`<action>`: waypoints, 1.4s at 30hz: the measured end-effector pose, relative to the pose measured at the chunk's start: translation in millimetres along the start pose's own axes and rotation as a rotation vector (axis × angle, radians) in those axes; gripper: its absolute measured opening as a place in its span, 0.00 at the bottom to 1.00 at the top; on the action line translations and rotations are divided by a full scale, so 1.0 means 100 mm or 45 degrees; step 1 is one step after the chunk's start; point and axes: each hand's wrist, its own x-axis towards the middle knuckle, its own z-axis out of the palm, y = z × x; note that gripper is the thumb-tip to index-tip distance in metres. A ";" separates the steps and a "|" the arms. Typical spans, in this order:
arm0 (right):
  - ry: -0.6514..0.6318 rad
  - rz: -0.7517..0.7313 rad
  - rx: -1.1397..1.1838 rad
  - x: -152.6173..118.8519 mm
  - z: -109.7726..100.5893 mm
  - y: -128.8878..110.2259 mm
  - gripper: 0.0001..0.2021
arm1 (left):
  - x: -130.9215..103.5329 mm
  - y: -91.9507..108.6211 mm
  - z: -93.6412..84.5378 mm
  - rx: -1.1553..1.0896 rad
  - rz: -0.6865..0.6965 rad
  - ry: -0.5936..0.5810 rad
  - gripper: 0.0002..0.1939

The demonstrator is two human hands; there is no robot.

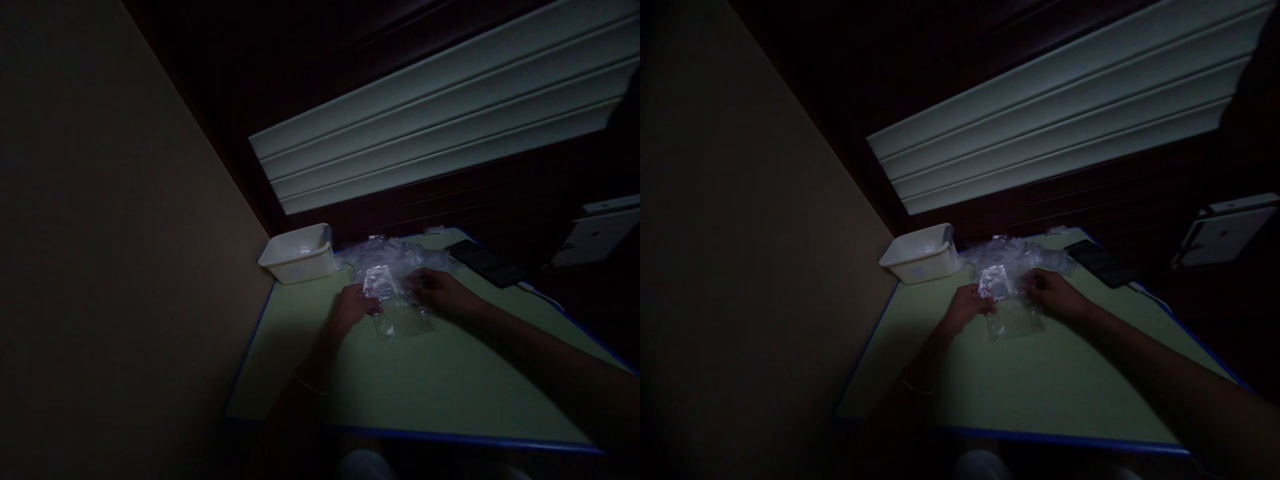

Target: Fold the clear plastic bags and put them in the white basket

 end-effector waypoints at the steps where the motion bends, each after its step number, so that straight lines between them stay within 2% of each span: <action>1: -0.002 0.004 0.006 0.00 0.00 0.00 0.14 | -0.01 0.01 0.00 -0.008 -0.006 -0.002 0.15; 6: 0.002 0.014 0.005 -0.01 0.00 -0.01 0.15 | -0.06 0.08 0.02 -0.059 -0.054 0.030 0.20; 13: 0.034 0.076 -0.105 -0.02 -0.02 -0.04 0.17 | -0.05 0.06 0.06 -0.053 -0.051 0.098 0.13; 18: 0.030 0.083 -0.143 -0.05 -0.01 -0.03 0.17 | -0.05 0.00 0.06 -0.006 -0.033 0.049 0.11; 25: -0.010 0.106 -0.070 -0.05 -0.02 0.01 0.14 | -0.04 -0.05 0.06 -0.017 -0.043 0.050 0.13; 30: 0.034 0.166 0.043 -0.08 0.01 -0.03 0.14 | -0.05 -0.06 0.06 0.025 -0.027 0.031 0.10; 35: 0.085 0.141 0.109 -0.13 0.05 -0.08 0.11 | -0.07 -0.06 0.07 -0.040 -0.037 0.055 0.12; 42: 0.101 0.160 0.175 -0.14 0.04 0.01 0.13 | -0.07 -0.01 0.08 -0.059 -0.034 0.059 0.11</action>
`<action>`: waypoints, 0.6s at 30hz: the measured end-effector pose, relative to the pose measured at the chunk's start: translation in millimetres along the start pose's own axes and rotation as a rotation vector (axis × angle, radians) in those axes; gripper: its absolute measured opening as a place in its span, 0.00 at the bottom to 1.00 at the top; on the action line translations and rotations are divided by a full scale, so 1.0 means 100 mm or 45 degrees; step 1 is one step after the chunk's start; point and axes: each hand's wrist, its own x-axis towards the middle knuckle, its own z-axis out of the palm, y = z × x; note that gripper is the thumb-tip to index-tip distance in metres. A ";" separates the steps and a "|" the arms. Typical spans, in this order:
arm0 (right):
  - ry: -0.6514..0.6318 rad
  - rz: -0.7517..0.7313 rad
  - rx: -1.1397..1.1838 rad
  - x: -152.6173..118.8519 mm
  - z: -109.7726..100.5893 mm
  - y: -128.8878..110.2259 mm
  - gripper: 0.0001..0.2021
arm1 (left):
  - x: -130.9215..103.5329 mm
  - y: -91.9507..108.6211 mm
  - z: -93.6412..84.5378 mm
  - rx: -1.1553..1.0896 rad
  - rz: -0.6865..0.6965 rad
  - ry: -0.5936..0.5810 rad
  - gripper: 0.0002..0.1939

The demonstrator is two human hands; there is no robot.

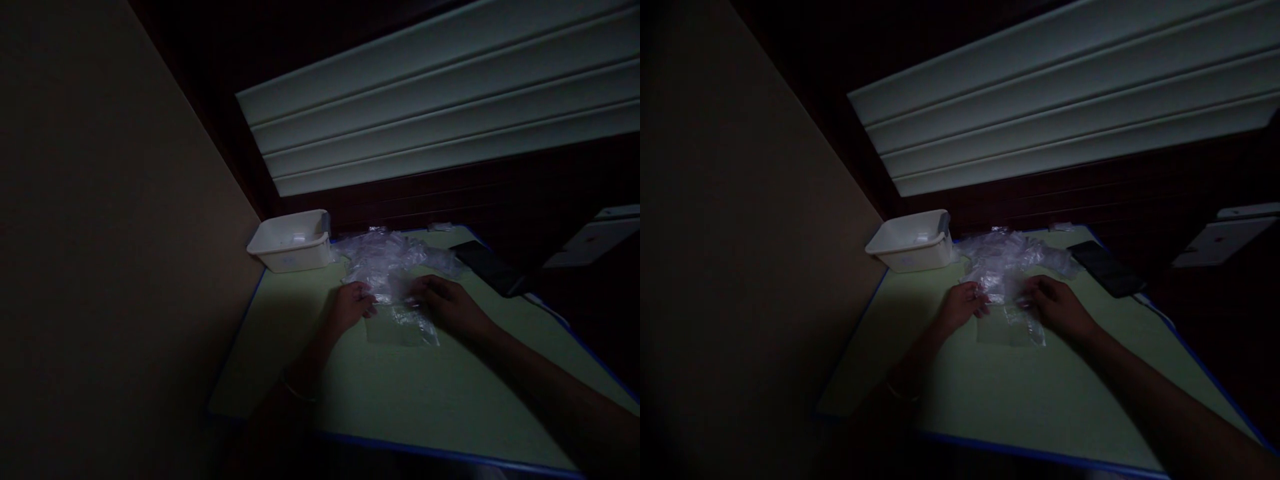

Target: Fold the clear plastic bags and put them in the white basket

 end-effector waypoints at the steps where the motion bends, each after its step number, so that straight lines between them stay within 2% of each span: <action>1: 0.004 -0.001 -0.022 0.00 0.00 0.01 0.13 | 0.00 0.00 0.00 -0.001 0.008 -0.004 0.12; 12: 0.100 -0.073 -0.182 0.02 -0.06 0.04 0.11 | 0.02 -0.02 -0.01 0.028 0.073 -0.017 0.16; 18: 0.120 0.051 -0.066 -0.01 -0.05 -0.02 0.13 | 0.01 0.01 -0.01 0.130 0.096 -0.067 0.21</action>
